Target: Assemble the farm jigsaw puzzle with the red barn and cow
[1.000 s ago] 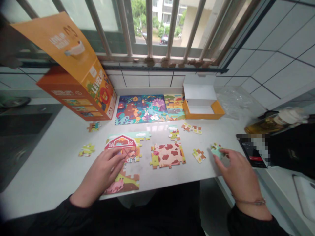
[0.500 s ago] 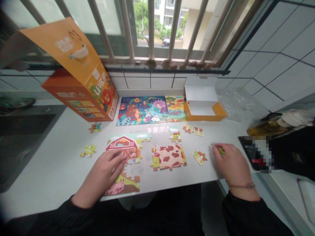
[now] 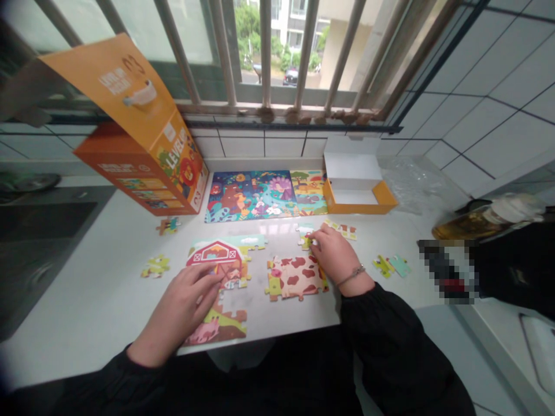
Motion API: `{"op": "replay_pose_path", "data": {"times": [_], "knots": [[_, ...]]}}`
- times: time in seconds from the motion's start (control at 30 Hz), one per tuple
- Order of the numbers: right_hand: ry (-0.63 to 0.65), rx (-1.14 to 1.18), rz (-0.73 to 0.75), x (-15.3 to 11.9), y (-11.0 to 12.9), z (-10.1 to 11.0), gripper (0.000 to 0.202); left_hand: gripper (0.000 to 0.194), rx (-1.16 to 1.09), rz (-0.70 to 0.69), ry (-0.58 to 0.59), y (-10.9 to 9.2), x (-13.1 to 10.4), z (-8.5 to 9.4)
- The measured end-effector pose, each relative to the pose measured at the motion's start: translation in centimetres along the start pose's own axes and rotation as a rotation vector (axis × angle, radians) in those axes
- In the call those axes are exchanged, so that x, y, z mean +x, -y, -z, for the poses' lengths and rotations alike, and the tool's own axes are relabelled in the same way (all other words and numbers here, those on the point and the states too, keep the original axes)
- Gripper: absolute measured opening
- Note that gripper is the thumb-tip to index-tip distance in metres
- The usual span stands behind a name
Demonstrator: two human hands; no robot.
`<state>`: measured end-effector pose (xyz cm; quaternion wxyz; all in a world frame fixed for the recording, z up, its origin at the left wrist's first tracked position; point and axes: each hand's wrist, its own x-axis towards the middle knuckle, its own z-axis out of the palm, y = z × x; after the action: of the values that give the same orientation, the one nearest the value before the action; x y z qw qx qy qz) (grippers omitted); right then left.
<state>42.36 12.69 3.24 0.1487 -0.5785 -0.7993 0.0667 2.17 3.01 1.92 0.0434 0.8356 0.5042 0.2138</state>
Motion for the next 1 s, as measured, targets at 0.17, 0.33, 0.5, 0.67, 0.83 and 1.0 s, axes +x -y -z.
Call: {"op": "replay_pose_path", "data": {"times": [0.17, 0.33, 0.5, 0.67, 0.83, 1.0], "knots": [[0.034, 0.028, -0.013, 0.0, -0.3, -0.2, 0.025, 0.023, -0.011, 0.008, 0.013, 0.2, 0.0, -0.1], [0.053, 0.038, -0.021, 0.3, -0.6, 0.1, 0.03, 0.024, -0.002, 0.011, 0.02, -0.2, 0.4, 0.2], [0.057, 0.043, -0.006, 0.5, -1.2, 0.2, 0.032, 0.034, 0.03, -0.046, 0.056, -4.5, 1.1, 0.2], [0.075, 0.033, 0.01, 0.3, -1.7, 0.1, 0.031, 0.039, -0.008, -0.261, 0.199, -11.4, 3.1, -2.7], [0.075, 0.034, 0.016, 0.1, -1.9, -0.1, 0.03, 0.053, 0.034, -0.371, 0.282, -15.6, 7.2, -6.4], [0.066, 0.05, 0.025, 0.1, -1.9, -0.1, 0.028, 0.048, 0.049, -0.352, 0.27, -15.7, 9.7, -8.5]]}}
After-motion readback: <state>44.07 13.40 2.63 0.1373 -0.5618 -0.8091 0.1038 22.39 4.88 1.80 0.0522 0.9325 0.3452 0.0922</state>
